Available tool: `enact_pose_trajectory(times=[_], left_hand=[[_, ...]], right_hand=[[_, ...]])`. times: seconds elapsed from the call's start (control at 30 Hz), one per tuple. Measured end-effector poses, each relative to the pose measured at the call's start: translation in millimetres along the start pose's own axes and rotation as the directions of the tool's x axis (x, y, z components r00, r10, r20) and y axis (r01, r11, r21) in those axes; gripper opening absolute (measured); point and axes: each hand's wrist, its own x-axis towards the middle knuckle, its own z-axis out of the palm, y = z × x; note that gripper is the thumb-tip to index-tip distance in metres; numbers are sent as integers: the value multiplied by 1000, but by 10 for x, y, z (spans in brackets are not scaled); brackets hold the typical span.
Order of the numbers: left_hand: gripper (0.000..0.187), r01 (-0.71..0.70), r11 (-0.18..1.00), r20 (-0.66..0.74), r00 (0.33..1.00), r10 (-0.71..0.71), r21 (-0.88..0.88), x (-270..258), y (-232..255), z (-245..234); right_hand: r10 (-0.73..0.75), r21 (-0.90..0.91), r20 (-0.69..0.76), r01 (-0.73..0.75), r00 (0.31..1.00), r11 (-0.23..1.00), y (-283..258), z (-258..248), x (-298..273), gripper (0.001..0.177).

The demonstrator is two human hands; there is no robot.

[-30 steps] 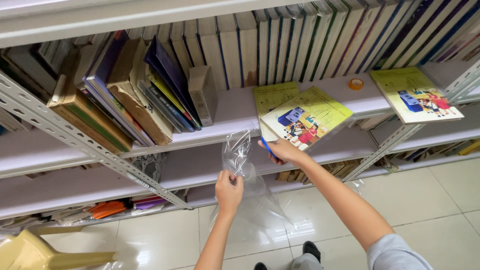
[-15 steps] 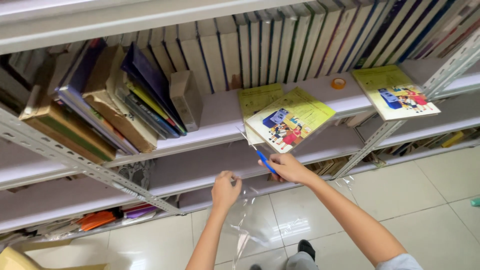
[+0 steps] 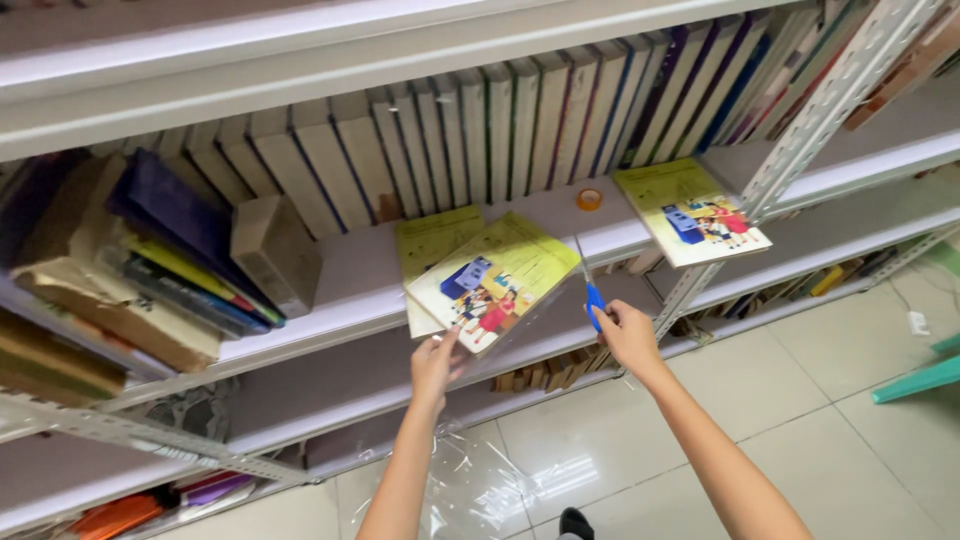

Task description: The person wraps a book with a clear plastic sheet, using scissors to cut the plastic to size. They then use tape to secure the plastic cover around the book and place it on a shelf.

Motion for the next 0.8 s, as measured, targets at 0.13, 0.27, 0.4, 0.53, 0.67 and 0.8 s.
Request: enact_pose_trajectory(times=[0.13,0.27,0.4,0.53,0.67,0.8], left_hand=[[36,-93,991,-1,996,93,-97,123,-69,116],[28,-93,985,-56,995,86,-147,-7,53,170],[27,-194,972,-182,969,168,-135,68,-53,92],[27,-281,957,-263,931,253,-75,-173,186,242],[34,-332,825,-357,781,512,457,-411,477,363],[38,-313,725,-364,702,612,614,-371,467,338]], right_hand=[[-79,-99,-100,69,992,993,323,-299,321,36],[-129,-143,-272,93,954,985,681,-547,726,37],[-150,-214,-359,75,921,974,867,-891,1120,43],[-171,-309,-348,59,922,949,1011,-1035,1412,42],[-180,-442,-339,12,924,897,1085,-1027,1568,30],[-176,-520,-315,-14,933,854,1036,-1059,1597,25]])
